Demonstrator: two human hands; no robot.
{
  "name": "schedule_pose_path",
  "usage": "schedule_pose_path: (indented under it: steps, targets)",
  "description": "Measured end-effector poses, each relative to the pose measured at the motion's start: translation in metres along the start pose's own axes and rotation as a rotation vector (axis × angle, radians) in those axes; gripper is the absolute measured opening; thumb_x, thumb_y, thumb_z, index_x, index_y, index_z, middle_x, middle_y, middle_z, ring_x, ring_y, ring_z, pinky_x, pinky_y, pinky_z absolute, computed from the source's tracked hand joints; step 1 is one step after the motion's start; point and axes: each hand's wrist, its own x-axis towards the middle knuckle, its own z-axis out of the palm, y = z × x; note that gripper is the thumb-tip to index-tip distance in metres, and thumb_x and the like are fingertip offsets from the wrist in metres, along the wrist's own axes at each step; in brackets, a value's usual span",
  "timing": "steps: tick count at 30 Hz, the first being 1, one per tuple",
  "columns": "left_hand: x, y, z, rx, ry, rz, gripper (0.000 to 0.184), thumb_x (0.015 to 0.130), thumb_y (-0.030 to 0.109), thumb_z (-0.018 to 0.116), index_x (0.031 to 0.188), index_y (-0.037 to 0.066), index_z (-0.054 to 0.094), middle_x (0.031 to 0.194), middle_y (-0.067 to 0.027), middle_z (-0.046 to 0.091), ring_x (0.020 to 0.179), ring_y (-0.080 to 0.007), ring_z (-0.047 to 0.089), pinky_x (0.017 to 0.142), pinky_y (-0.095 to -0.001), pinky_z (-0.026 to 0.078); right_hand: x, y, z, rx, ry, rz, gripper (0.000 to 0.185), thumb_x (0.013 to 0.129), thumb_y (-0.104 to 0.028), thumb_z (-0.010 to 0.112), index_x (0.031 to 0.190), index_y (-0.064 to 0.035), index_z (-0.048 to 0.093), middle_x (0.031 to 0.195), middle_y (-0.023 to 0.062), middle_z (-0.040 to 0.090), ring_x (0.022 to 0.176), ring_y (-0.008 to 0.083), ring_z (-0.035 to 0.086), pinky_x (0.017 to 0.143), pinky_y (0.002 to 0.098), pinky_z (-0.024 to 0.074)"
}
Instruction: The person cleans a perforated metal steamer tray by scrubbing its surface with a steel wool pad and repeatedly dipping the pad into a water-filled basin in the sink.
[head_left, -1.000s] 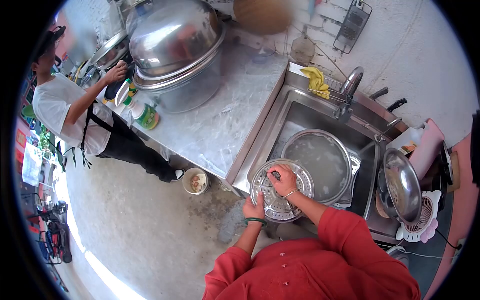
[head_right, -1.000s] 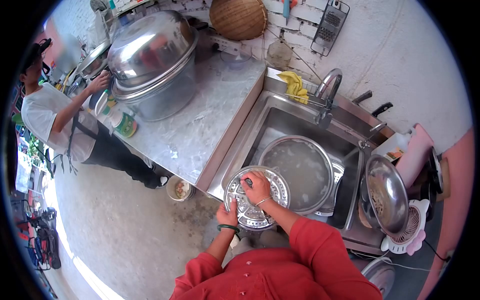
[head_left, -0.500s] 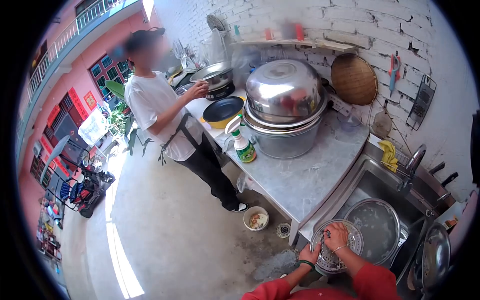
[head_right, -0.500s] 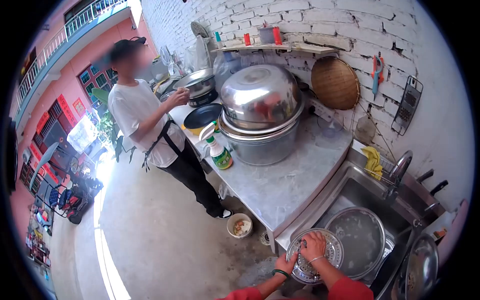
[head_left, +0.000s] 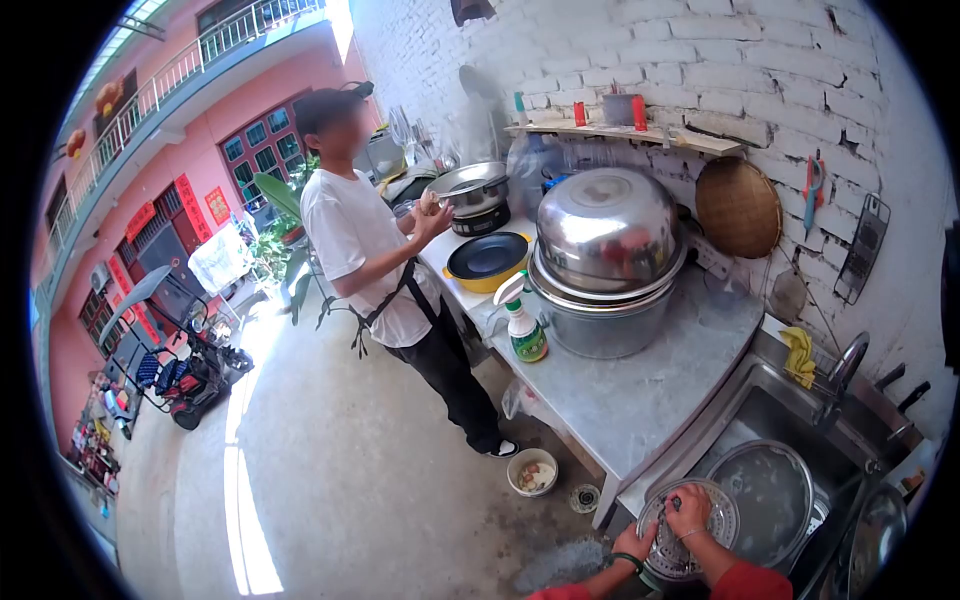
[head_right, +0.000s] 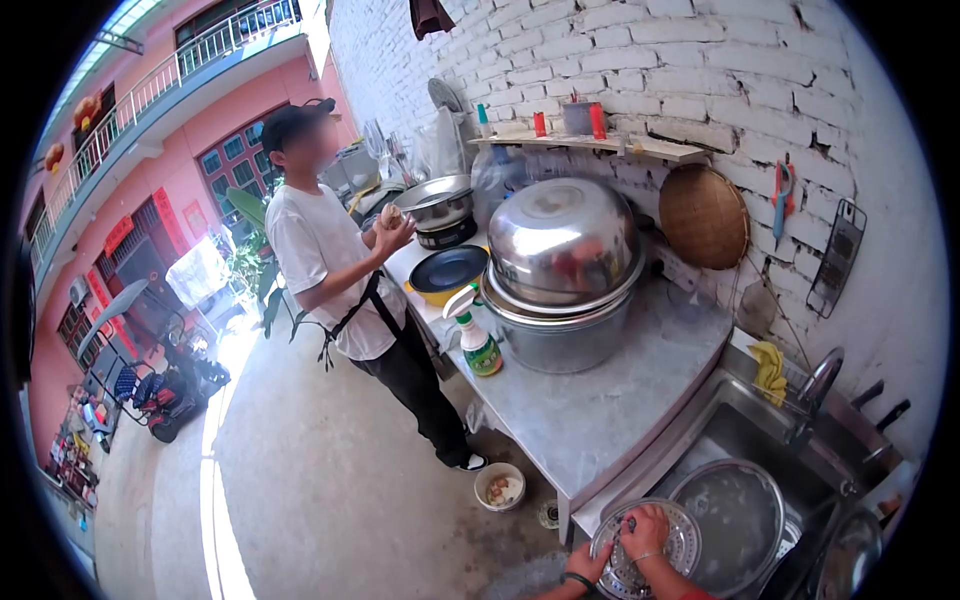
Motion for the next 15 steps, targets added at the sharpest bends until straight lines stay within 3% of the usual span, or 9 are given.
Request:
schedule_pose_path:
  steps: [5, 15]
  targets:
    - [-0.004, 0.004, -0.005, -0.074, -0.054, 0.002, 0.070, 0.078, 0.065, 0.050, 0.099, 0.000, 0.062, 0.093, -0.0273, 0.063, 0.094, -0.0417, 0.060, 0.082, -0.0455, 0.046, -0.002, 0.000, 0.001, -0.016, 0.024, -0.009, 0.013, 0.061, -0.012, 0.070, 0.069, -0.0135, 0.060, 0.083, 0.0075, 0.057, 0.086, 0.0315, 0.053, 0.076, 0.0430, 0.0423]
    - [-0.010, 0.014, -0.011, -0.108, -0.009, -0.005, 0.062, 0.077, 0.064, 0.052, 0.099, 0.007, 0.064, 0.090, -0.0232, 0.065, 0.091, -0.0398, 0.061, 0.080, -0.0442, 0.048, -0.004, -0.001, 0.001, -0.034, 0.011, 0.014, 0.011, 0.063, -0.015, 0.068, 0.069, -0.0143, 0.059, 0.082, 0.0069, 0.056, 0.085, 0.0307, 0.053, 0.075, 0.0432, 0.0425]
